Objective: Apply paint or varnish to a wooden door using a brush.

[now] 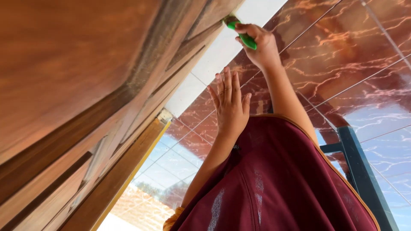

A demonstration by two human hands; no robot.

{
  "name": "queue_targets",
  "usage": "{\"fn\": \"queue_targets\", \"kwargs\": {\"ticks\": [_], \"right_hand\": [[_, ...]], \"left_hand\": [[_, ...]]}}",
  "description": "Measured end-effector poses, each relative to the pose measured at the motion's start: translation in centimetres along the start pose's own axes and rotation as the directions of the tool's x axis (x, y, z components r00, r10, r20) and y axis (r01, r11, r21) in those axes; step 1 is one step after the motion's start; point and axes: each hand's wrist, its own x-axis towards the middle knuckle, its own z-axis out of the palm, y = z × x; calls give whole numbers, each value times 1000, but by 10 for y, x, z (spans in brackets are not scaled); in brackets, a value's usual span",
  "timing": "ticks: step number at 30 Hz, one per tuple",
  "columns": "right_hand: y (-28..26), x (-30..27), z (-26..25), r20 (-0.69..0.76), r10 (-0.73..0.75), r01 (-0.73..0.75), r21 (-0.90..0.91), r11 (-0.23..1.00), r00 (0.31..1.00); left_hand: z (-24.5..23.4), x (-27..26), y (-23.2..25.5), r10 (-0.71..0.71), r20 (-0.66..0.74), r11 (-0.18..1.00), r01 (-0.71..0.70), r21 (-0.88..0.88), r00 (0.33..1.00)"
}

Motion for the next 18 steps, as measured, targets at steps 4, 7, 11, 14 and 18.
{"fn": "queue_targets", "kwargs": {"ticks": [4,7,11,14,18], "right_hand": [[12,4,-7,53,-113,120,-144,982,992],[6,7,-13,104,-75,106,-337,936,992],[-20,11,-18,-73,-120,114,-79,990,990],[8,7,7,-32,15,-14,31,999,999],[5,8,6,-102,-57,43,-135,990,993]], "left_hand": [[27,0,-15,-9,12,1000,9,14,1000],[26,-2,-20,-10,15,1000,9,22,1000],[20,4,-22,-13,-32,1000,13,14,999],[28,9,-25,-21,-35,1000,21,1,999],[45,12,-31,-26,-18,999,26,-28,999]]}}
